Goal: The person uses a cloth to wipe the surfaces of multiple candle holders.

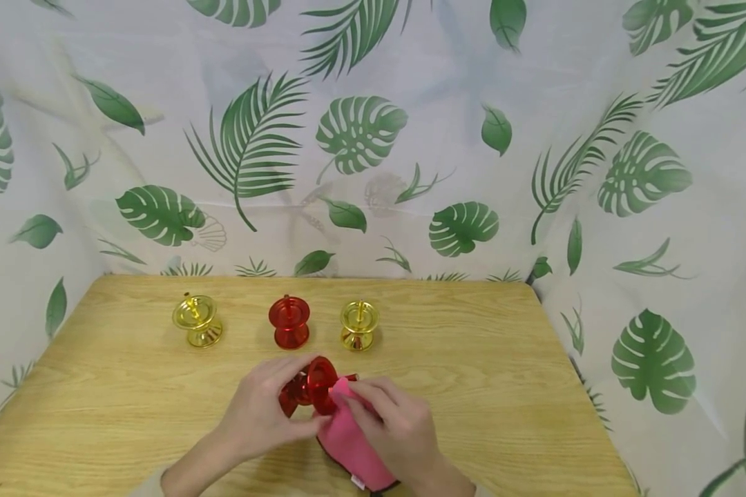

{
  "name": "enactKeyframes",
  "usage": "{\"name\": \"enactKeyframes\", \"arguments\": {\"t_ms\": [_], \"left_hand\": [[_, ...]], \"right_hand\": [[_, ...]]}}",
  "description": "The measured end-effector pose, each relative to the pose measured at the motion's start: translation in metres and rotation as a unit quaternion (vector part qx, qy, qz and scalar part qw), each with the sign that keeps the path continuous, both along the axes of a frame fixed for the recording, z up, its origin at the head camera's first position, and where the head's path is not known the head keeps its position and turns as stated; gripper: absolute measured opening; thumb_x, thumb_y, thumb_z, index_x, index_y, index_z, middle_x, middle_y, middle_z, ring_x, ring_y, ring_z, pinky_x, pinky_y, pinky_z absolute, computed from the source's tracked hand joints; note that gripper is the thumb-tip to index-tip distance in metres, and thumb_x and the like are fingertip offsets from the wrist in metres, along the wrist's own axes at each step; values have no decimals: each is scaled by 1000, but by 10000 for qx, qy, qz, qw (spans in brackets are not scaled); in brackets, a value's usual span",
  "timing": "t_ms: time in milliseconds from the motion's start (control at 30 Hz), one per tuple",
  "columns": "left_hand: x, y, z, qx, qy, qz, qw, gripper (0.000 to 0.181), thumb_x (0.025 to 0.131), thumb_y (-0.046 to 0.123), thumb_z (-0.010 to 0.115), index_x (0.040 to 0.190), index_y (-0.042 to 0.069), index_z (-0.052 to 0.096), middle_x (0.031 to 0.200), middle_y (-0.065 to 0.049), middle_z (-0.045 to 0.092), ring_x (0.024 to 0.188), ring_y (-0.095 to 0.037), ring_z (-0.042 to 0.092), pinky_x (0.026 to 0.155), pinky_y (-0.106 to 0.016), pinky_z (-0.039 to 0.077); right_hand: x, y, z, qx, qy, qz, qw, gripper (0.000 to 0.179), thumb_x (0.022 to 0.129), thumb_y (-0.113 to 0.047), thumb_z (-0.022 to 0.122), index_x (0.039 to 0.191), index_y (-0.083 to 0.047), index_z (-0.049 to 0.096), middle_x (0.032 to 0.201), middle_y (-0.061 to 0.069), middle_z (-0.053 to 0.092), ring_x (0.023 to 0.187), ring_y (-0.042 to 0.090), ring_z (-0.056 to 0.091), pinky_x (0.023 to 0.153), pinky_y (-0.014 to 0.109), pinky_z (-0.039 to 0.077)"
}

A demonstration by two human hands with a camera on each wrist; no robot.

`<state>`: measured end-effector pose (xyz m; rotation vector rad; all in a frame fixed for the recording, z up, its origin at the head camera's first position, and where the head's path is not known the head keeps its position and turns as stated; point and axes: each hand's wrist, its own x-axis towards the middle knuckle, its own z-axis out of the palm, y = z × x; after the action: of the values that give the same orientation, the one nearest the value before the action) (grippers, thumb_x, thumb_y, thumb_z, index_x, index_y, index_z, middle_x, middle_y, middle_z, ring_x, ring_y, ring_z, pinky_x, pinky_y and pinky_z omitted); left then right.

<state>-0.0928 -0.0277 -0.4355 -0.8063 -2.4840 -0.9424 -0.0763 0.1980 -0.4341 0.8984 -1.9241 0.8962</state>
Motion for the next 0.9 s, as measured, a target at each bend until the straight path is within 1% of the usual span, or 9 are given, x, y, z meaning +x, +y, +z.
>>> {"name": "enactKeyframes", "arguments": {"t_ms": [167, 267, 467, 533, 600, 667, 767, 833, 900], "left_hand": [[0, -2, 1, -28, -27, 81, 10000, 79, 66, 38, 96, 133, 9, 69, 107, 4, 79, 99, -11, 73, 91, -38, 61], [-1, -1, 2, -41, -63, 121, 9999, 79, 66, 39, 96, 133, 8, 70, 108, 4, 79, 100, -12, 73, 92, -39, 61], [0, 3, 4, 73, 82, 39, 9999, 78, 64, 38, 96, 131, 8, 70, 104, 4, 80, 97, -12, 73, 90, -36, 61], [0, 5, 4, 109, 80, 0, 9999, 78, 65, 37, 96, 132, 8, 70, 105, 4, 80, 96, -11, 74, 90, -36, 61], [0, 5, 5, 142, 6, -16, 9999, 77, 65, 37, 95, 132, 8, 70, 106, 4, 80, 97, -11, 74, 90, -36, 61], [0, 5, 5, 264, -238, -42, 9994, 75, 67, 36, 95, 132, 9, 70, 109, 4, 80, 98, -10, 74, 89, -33, 61], [-1, 4, 6, 606, -883, -101, 9942, 69, 69, 33, 95, 131, 13, 70, 109, 7, 79, 92, -6, 73, 81, -26, 61], [-2, 3, 7, 948, -1395, -147, 9856, 65, 71, 31, 95, 130, 16, 70, 107, 8, 79, 87, -3, 71, 76, -21, 60], [-3, 2, 9, 1264, -1869, -134, 9741, 63, 73, 28, 95, 129, 19, 69, 104, 9, 78, 82, -1, 70, 73, -20, 59]], "right_hand": [[-1, 7, 5, -196, -1, -279, 9994, 28, 101, -25, 73, 90, 0, 79, 81, 9, 75, 65, 17, 73, 70, 15, 60], [-2, 8, 6, -177, -26, -315, 9993, 29, 101, -27, 72, 90, -1, 79, 81, 8, 75, 65, 16, 73, 69, 15, 60], [-3, 3, 0, -23, 66, 116, 9999, 24, 101, -23, 72, 96, 0, 79, 84, 9, 76, 69, 17, 73, 67, 19, 61], [-3, 0, -1, 74, 22, 253, 9997, 23, 101, -22, 71, 100, 0, 79, 87, 9, 76, 72, 17, 74, 71, 19, 61], [-2, -1, -2, 158, -119, 390, 9990, 22, 101, -21, 71, 104, -1, 79, 90, 9, 78, 75, 17, 76, 75, 18, 62], [-2, 0, -2, 216, -369, 480, 9979, 22, 101, -21, 71, 108, -2, 79, 93, 9, 79, 80, 18, 78, 81, 17, 61], [-2, 5, 1, 174, -765, 470, 9958, 23, 101, -24, 69, 109, -3, 78, 96, 9, 80, 85, 20, 78, 87, 15, 60], [-3, 10, 3, 130, -953, 437, 9944, 24, 102, -25, 67, 108, -4, 76, 97, 9, 80, 87, 20, 77, 89, 12, 58], [-6, 15, 4, 92, -1010, 457, 9938, 24, 103, -25, 65, 107, -3, 75, 97, 10, 78, 87, 19, 76, 89, 12, 57]]}}
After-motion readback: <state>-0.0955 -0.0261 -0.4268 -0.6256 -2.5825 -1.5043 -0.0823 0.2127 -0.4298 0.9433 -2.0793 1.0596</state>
